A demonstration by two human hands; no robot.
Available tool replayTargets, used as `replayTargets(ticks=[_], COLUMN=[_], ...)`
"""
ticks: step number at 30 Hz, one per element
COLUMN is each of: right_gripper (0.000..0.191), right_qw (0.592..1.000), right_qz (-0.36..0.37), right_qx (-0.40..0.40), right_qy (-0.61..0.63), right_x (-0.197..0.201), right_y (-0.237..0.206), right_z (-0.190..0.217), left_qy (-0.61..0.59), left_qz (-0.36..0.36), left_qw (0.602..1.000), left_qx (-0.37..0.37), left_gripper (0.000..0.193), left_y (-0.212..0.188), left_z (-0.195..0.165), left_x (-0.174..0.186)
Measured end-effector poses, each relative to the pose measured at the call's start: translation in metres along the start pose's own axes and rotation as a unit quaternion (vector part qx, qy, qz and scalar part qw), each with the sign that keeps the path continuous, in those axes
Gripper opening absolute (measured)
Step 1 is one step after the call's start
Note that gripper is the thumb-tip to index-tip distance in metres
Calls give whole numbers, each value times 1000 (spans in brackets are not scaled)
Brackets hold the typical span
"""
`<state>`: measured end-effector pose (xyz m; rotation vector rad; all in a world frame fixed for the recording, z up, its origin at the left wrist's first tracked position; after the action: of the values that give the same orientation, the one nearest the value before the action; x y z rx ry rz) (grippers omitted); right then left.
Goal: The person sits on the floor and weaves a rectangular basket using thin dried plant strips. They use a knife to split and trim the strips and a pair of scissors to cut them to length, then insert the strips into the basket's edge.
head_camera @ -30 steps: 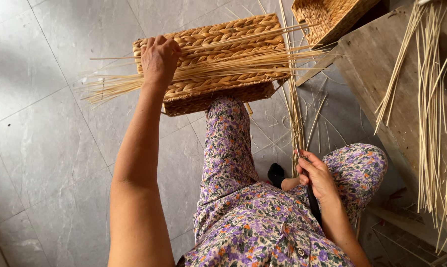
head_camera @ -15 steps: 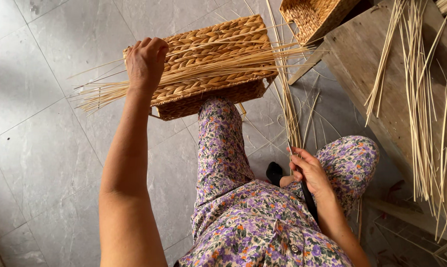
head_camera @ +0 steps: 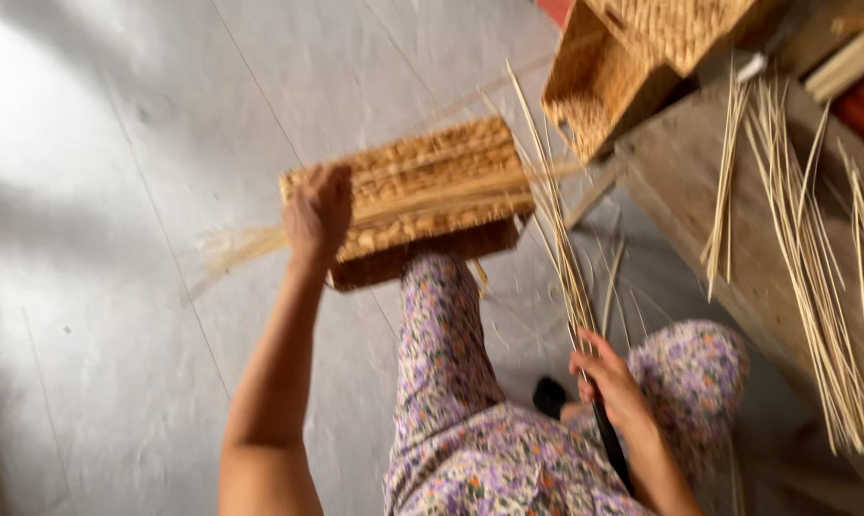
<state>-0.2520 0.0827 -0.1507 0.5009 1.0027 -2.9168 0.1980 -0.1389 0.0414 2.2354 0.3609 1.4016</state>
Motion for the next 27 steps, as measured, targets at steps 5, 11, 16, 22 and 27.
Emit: replayTargets(ticks=[5,11,16,22,27], right_gripper=[31,33,44,48,26], right_qw=[999,998,987,876,783], right_qz=[35,38,-8,-87,-156], right_qx=[-7,14,147,473,600], right_qy=[-3,-39,-68,-24,40], right_x=[-2,-9,-36,-58,-33], right_y=[15,18,-16,-107,-161], right_z=[2,16,79,173,181], left_qy=[9,-99,-203,-396,-414], left_qz=[-3,7,66,177,207], left_qw=[999,993,977,890,866], left_qx=[46,60,1,-141,-190], left_gripper=[9,13,12,16,12], left_y=[-8,-13,-19,-64,-87], left_z=[-21,-46,-104,-210,-277], left_x=[19,31,31,18,-7])
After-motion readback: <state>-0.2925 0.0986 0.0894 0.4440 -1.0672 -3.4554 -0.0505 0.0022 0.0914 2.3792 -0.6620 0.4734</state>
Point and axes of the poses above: each hand's wrist, its own y-axis towards the middle knuckle, its own x-axis out of the back of the hand, z = x × y, the point moved 4 cm from there along y, towards the middle knuckle, and after that the axes turned 5 degrees about z, right-handed, at the moved point
